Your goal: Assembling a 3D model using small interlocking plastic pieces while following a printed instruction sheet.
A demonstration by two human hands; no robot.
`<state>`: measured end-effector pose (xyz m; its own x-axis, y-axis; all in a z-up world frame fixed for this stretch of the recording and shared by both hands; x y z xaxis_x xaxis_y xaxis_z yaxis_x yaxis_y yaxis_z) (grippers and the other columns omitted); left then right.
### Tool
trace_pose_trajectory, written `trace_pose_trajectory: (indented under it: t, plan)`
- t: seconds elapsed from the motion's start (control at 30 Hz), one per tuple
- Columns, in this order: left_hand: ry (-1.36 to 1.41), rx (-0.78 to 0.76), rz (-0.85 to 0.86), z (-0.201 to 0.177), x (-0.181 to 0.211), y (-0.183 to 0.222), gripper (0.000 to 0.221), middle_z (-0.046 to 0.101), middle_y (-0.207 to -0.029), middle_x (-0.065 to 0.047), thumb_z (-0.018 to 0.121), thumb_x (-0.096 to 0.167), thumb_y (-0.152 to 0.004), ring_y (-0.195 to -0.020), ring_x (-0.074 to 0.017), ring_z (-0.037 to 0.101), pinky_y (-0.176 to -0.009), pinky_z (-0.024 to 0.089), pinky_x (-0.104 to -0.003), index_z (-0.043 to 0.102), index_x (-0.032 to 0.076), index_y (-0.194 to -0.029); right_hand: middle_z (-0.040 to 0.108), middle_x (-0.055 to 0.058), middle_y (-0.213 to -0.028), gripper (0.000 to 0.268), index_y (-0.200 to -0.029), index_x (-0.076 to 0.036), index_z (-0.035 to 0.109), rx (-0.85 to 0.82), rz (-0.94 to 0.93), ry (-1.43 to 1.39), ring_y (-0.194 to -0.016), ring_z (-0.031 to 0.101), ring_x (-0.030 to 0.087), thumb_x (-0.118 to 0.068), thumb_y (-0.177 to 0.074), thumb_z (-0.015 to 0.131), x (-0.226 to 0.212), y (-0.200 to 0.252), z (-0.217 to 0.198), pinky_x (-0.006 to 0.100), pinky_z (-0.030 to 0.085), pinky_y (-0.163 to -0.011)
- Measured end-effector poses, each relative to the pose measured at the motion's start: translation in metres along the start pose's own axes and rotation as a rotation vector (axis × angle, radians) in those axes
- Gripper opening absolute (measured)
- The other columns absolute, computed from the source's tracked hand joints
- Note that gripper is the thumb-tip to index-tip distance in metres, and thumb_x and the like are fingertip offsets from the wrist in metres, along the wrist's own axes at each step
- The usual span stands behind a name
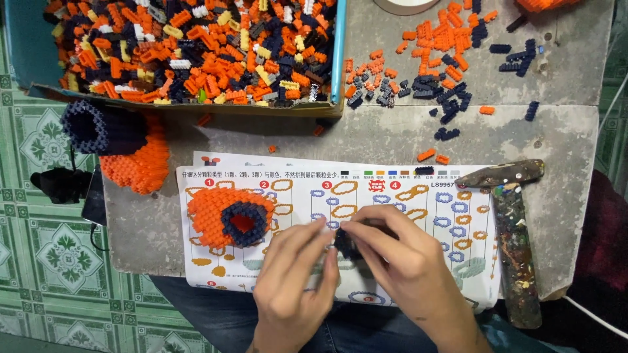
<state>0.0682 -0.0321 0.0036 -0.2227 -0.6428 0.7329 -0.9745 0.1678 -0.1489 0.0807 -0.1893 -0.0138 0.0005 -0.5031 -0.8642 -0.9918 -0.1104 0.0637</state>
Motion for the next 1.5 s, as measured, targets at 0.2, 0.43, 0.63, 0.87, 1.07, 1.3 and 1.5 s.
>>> trace_pose_trajectory:
  t: [0.2,0.43,0.63,0.87,1.07,1.3,1.5]
  plan:
    - [-0.144,-0.184,0.123,0.026,0.008,0.01,0.041,0.076,-0.148,-0.02,0.084,0.008,-0.093,-0.131,-0.0342,0.069,-0.112,0.054,-0.05,0.079,-0.009,-0.129,0.078,0.01,-0.113,0.035,-0.121,-0.001,0.084,0.078,0.005,0.048,-0.072,0.071,0.013,0.007,-0.087,0.082,-0.002,-0.004,-0.01,0.026,0.058,-0.059]
    - [-0.237,-0.204,0.178,0.034,0.006,0.016,0.044,0.075,-0.15,-0.022,0.083,0.011,-0.093,-0.136,-0.0356,0.067,-0.113,0.05,-0.049,0.079,-0.011,-0.131,0.077,0.01,-0.113,0.029,-0.116,0.0,0.086,0.183,0.07,0.199,-0.076,0.071,0.015,0.007,-0.087,0.085,0.008,0.002,-0.034,0.028,0.058,-0.064]
    - [-0.212,-0.194,0.145,0.032,0.004,0.015,0.039,0.078,-0.147,-0.02,0.08,0.006,-0.092,-0.135,-0.0342,0.069,-0.113,0.051,-0.047,0.081,-0.011,-0.127,0.076,0.008,-0.108,0.027,-0.115,0.001,0.084,0.118,0.075,0.193,-0.071,0.068,0.013,0.007,-0.088,0.082,0.003,-0.003,-0.027,0.028,0.056,-0.061]
    - [-0.13,-0.131,0.102,0.026,0.001,0.016,0.052,0.075,-0.148,-0.019,0.086,0.008,-0.089,-0.135,-0.0325,0.069,-0.116,0.051,-0.047,0.074,-0.007,-0.138,0.075,0.01,-0.11,0.027,-0.117,0.003,0.083,0.155,0.025,0.289,-0.072,0.069,0.018,0.007,-0.091,0.083,-0.007,-0.026,-0.048,0.031,0.054,-0.063]
    - [-0.091,-0.213,0.042,0.029,-0.005,0.01,0.05,0.064,-0.157,-0.029,0.085,0.009,-0.088,-0.138,-0.0389,0.062,-0.117,0.05,-0.052,0.074,-0.009,-0.134,0.073,0.018,-0.108,0.022,-0.121,0.007,0.085,0.247,-0.13,0.46,-0.083,0.067,0.029,0.009,-0.099,0.085,-0.022,-0.075,-0.068,0.041,0.055,-0.073]
    - [0.048,-0.226,0.017,0.01,0.009,-0.021,0.027,0.083,-0.116,-0.007,0.085,0.002,-0.085,-0.105,-0.0213,0.073,-0.1,0.054,-0.037,0.079,0.003,-0.111,0.071,0.019,-0.108,0.027,-0.124,0.004,0.086,0.298,-0.095,0.558,-0.089,0.069,0.036,0.008,-0.098,0.078,-0.017,-0.106,-0.063,0.049,0.057,-0.077]
    - [0.208,-0.323,-0.042,0.019,-0.005,-0.024,0.02,0.082,-0.084,-0.005,0.085,0.004,-0.088,-0.068,-0.0139,0.07,-0.062,0.057,-0.027,0.08,0.003,-0.108,0.067,0.013,-0.102,0.004,-0.104,0.0,0.089,0.353,-0.198,0.597,-0.091,0.066,0.032,-0.002,-0.104,0.086,-0.009,-0.124,-0.051,0.045,0.057,-0.081]
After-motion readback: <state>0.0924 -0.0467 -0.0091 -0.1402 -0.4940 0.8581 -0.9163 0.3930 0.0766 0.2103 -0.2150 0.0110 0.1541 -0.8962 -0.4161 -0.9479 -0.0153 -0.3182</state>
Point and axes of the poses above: each hand's wrist, its own y-axis away from the middle knuckle, its own z-axis out of the palm, x = y × z, the point moved 9 cm from there along -y, towards the middle knuckle
